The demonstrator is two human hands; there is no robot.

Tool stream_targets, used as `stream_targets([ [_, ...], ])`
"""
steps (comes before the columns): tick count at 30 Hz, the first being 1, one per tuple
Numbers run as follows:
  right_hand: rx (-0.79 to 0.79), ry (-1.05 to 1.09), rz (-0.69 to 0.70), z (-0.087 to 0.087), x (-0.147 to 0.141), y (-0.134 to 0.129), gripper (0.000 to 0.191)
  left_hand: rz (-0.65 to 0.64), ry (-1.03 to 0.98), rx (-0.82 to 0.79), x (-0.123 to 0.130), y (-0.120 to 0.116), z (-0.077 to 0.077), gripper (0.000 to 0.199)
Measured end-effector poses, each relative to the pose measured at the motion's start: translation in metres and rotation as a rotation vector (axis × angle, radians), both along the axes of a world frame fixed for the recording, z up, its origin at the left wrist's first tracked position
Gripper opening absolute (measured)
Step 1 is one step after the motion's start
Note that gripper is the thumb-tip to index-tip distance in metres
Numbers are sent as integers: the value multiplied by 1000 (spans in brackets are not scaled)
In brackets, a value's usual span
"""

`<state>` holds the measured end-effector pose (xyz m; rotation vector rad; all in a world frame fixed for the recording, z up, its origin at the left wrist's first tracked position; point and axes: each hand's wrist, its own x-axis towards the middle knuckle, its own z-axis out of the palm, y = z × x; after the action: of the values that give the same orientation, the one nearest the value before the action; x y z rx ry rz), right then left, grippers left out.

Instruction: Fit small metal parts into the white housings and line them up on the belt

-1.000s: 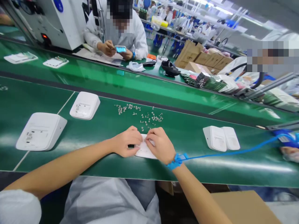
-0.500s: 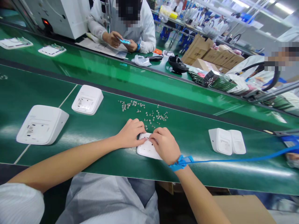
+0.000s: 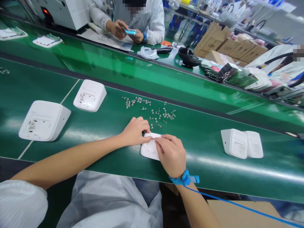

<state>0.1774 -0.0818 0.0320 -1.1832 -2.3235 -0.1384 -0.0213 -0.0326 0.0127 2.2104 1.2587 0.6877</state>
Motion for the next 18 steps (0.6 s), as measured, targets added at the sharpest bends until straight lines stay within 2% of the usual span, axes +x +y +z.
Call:
stream_targets([
  [7, -4, -114, 49, 7, 0, 0, 18, 51, -17, -63, 6, -2, 3, 19],
  [10, 0, -22, 44, 7, -4, -3, 18, 62, -11, -34, 6, -4, 2, 21],
  [12, 46, 185, -79, 3, -7, -7, 12, 48, -8, 9, 5, -6, 1, 22],
  [14, 108, 463, -263, -3, -4, -10, 8, 18, 15, 61, 5, -6, -1, 24],
  [16, 178, 697, -418, -8, 6, -11, 17, 0, 61, 112, 6, -6, -2, 25],
  [18, 225, 742, -514, -8, 24, -6, 22, 8, 116, 147, 8, -9, -2, 24],
])
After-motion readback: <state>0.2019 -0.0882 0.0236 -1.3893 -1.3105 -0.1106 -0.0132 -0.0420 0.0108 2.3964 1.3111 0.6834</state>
